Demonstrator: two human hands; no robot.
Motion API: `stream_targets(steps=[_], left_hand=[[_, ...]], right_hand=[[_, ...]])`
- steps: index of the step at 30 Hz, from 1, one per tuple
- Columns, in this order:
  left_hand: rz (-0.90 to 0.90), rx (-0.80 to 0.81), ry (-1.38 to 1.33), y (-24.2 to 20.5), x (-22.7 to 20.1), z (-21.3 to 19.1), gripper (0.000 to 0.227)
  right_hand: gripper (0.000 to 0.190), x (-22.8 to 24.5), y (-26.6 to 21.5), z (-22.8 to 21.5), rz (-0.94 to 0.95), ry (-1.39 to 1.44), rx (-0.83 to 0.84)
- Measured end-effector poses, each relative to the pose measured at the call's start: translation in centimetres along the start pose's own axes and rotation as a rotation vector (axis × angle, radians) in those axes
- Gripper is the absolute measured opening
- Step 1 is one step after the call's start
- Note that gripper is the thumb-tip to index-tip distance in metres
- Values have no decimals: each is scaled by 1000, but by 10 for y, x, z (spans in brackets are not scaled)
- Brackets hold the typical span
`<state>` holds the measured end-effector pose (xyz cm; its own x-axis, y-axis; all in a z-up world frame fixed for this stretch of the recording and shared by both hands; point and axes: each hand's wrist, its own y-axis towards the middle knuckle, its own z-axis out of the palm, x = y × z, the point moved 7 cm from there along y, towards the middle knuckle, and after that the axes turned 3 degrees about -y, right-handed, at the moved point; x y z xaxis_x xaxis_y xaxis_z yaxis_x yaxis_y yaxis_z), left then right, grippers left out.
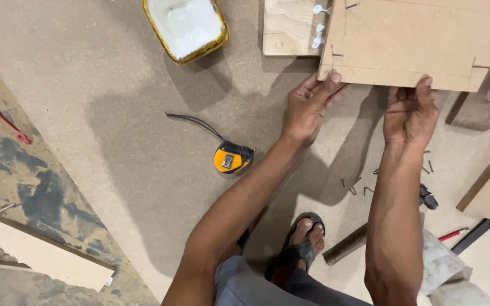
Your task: The person assembles wooden components by measuring them with a tape measure, applying glue to the surfaces, and hammering nails to secure the pieces together.
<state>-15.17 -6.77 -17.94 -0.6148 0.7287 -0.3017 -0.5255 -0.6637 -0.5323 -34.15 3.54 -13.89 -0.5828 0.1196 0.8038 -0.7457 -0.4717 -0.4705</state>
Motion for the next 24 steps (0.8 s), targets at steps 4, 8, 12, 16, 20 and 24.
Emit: stream_targets(steps=[4, 8, 12, 16, 20, 24], left_hand=[[-65, -94, 315, 4, -21, -10, 40], [-95, -67, 459, 6, -32, -15, 40], [-46, -73, 455, 14, -28, -23, 36], [23, -61, 362, 19, -18, -26, 33], [20, -60, 394, 19, -16, -29, 32], [24, -63, 430, 20, -22, -26, 36]], right_hand=[[45, -20, 4, 12, 42, 34, 22], [51, -25, 12, 12, 38, -5, -3], [47, -27, 15, 13, -5, -13, 12], [46, -31, 18, 12, -29, -17, 1], [50, -34, 20, 9, -52, -2, -10], [50, -33, 22, 7, -64, -25, -20]])
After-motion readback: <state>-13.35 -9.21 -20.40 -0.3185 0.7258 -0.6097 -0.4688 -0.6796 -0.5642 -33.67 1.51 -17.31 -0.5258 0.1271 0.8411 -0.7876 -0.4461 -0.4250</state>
